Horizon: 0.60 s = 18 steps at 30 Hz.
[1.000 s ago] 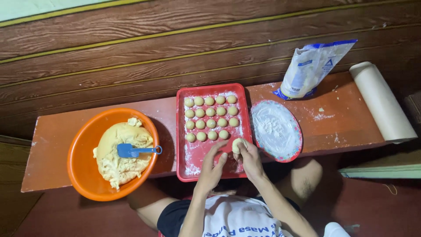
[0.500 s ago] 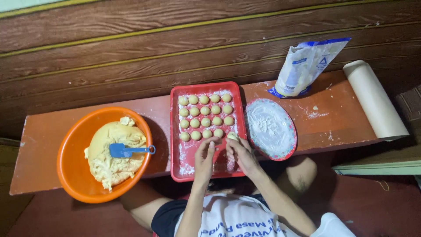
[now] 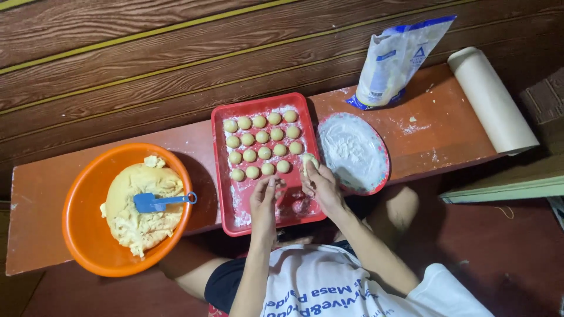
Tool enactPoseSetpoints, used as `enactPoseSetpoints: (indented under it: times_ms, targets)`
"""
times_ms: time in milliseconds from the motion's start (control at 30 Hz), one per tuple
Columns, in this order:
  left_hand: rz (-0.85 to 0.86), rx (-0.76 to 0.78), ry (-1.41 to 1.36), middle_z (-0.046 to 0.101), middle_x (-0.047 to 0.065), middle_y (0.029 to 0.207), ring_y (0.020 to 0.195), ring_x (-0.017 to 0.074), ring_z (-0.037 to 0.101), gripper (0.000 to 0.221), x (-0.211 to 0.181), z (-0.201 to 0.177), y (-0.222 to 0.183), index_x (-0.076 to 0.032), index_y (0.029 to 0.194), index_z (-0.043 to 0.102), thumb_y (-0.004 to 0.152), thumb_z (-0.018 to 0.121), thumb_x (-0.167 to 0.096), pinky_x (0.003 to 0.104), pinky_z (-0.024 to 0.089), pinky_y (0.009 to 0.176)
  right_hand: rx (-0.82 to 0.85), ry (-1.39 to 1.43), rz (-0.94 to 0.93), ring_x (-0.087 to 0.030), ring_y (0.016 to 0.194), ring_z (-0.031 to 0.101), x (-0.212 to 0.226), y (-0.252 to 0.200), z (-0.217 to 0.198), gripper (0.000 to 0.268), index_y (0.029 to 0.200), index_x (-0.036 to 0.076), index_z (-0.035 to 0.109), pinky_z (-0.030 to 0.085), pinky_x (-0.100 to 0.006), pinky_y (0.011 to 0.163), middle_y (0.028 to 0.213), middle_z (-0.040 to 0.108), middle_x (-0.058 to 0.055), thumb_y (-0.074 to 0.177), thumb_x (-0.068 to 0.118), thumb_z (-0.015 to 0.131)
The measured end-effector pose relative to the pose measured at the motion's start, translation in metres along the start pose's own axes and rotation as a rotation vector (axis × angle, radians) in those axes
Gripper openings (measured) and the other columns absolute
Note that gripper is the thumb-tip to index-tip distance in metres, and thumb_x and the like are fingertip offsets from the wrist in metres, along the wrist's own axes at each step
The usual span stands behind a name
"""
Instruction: Shaping small balls of dough into flat discs by hand on a tray in a bakery setting.
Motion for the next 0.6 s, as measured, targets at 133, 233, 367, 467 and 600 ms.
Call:
enactPoseSetpoints:
  times_ms: [133, 233, 367, 467, 600]
  targets:
    - [-0.007, 0.024, -0.006, 0.069, 0.01, 0.103, 0.1, 0.0191, 0.065, 0.023, 0.002, 0.0, 0.005, -0.002, 0.114, 0.07, 0.102, 0.062, -0.021, 0.032, 0.055, 0.089, 0.117, 0.035, 0.075, -0.009, 0.055, 0.039, 0.017, -0.011, 0.025, 0.063, 0.08, 0.012, 0.05, 0.03, -0.02, 0.044, 0.062, 0.038, 0.001, 0.104, 0.068, 0.033]
    - [-0.027, 0.015, 0.004, 0.069, 0.01, 0.104, 0.1, 0.0184, 0.065, 0.023, 0.001, 0.0, 0.001, -0.002, 0.114, 0.07, 0.103, 0.061, -0.021, 0.031, 0.055, 0.089, 0.06, 0.022, -0.024, -0.012, 0.042, 0.032, 0.004, -0.002, 0.01, 0.058, 0.052, 0.013, 0.038, 0.029, -0.02, 0.041, 0.044, 0.028, 0.002, 0.102, 0.033, 0.061]
    - [-0.024, 0.048, 0.051, 0.069, 0.01, 0.102, 0.099, 0.0194, 0.066, 0.026, -0.002, 0.0, 0.001, -0.003, 0.115, 0.071, 0.102, 0.063, -0.024, 0.032, 0.055, 0.088, 0.015, 0.069, 0.0, -0.02, 0.061, 0.053, 0.006, 0.001, 0.013, 0.025, 0.086, 0.004, 0.055, 0.044, -0.028, 0.054, 0.074, 0.051, -0.011, 0.101, 0.024, 0.061]
    - [-0.025, 0.039, 0.066, 0.07, 0.009, 0.102, 0.099, 0.0183, 0.066, 0.026, -0.003, -0.003, 0.002, -0.004, 0.116, 0.071, 0.102, 0.062, -0.025, 0.031, 0.055, 0.089, 0.08, 0.065, 0.006, -0.029, 0.096, 0.067, 0.017, -0.009, 0.029, 0.037, 0.13, -0.006, 0.057, 0.056, -0.033, 0.078, 0.119, 0.064, -0.023, 0.099, 0.015, 0.061]
    - [-0.028, 0.019, 0.069, 0.071, 0.007, 0.103, 0.099, 0.0163, 0.067, 0.026, -0.006, -0.004, 0.001, -0.007, 0.116, 0.071, 0.102, 0.063, -0.028, 0.029, 0.054, 0.088, -0.04, -0.026, -0.115, -0.023, 0.079, 0.07, -0.009, -0.001, 0.001, 0.029, 0.125, -0.008, 0.062, 0.059, -0.03, 0.066, 0.099, 0.067, -0.016, 0.099, 0.005, 0.061]
Point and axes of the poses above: each hand's wrist, its own y-axis towards the middle knuckle, its own z-axis out of the palm, x = y × z, the point moved 8 cm from there along y, towards the middle knuckle
